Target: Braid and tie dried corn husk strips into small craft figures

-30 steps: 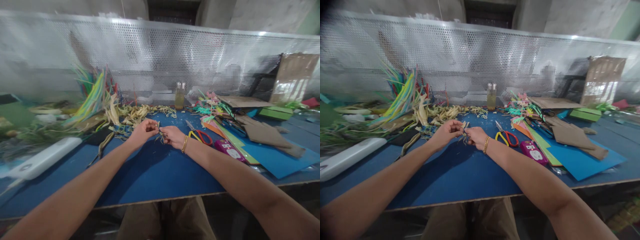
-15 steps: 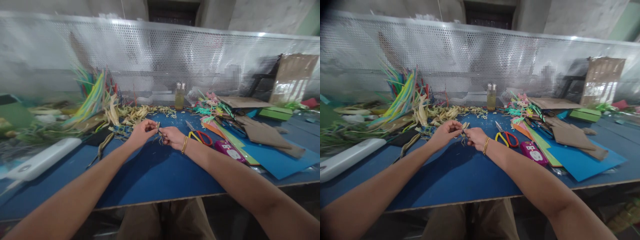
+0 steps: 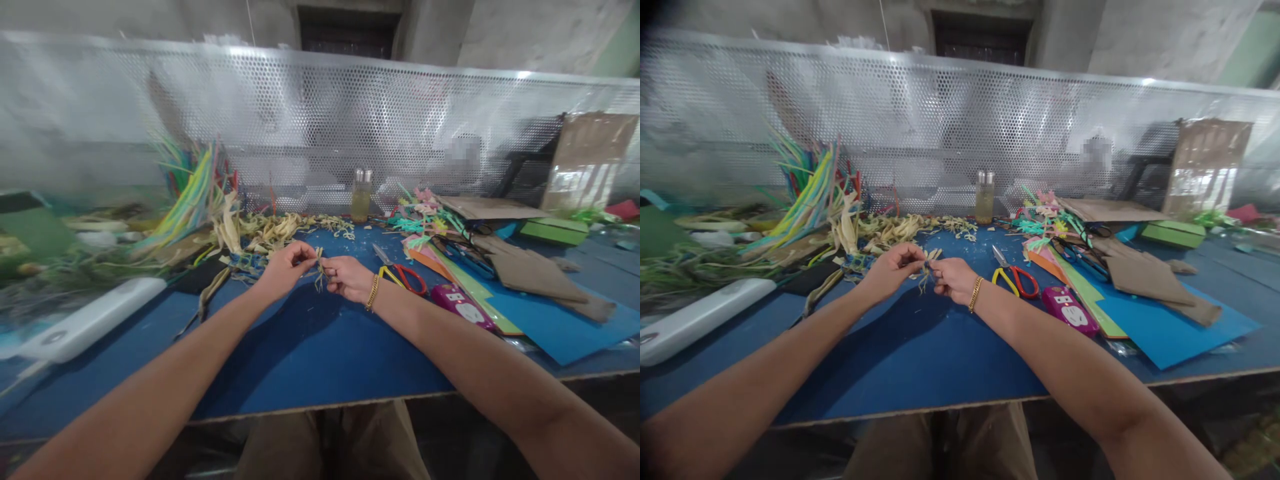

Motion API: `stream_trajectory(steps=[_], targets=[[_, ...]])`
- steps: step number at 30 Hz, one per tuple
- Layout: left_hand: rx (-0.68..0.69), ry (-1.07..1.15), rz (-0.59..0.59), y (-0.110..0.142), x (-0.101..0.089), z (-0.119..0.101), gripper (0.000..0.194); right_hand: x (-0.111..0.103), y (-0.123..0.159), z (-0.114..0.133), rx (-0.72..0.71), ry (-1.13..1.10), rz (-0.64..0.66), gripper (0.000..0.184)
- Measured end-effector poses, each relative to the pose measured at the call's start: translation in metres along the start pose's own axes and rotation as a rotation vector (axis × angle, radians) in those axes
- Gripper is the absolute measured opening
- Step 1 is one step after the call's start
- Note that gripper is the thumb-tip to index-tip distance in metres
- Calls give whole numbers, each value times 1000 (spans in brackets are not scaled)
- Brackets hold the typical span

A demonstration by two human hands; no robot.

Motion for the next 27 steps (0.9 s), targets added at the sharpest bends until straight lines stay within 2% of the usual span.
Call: stream_trajectory(steps=[6, 13, 16, 21, 27], targets=[[96, -141, 10, 0, -1, -4, 12, 1, 0, 1, 12, -45, -7, 23], [413, -465, 37, 0, -9, -14, 17, 3, -1, -1, 40, -79, -16, 25], [469, -575, 68, 0, -10, -20, 20, 3, -2, -2, 25, -73, -26, 22], [393, -574, 102, 1, -6, -27, 19, 1, -4, -3, 35, -90, -9, 20], [146, -262, 2, -1, -4, -10, 17, 1, -3, -2, 8, -41, 47, 25]])
Point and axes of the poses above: each hand's wrist, its own y-axis away from the middle knuckle, its own x-axis out of the palm, z = x × y, the point moved 3 cm from there along -y, towards the middle knuckle, and after that the axes turned 2 degrees about -y, right-handed, at the moved point
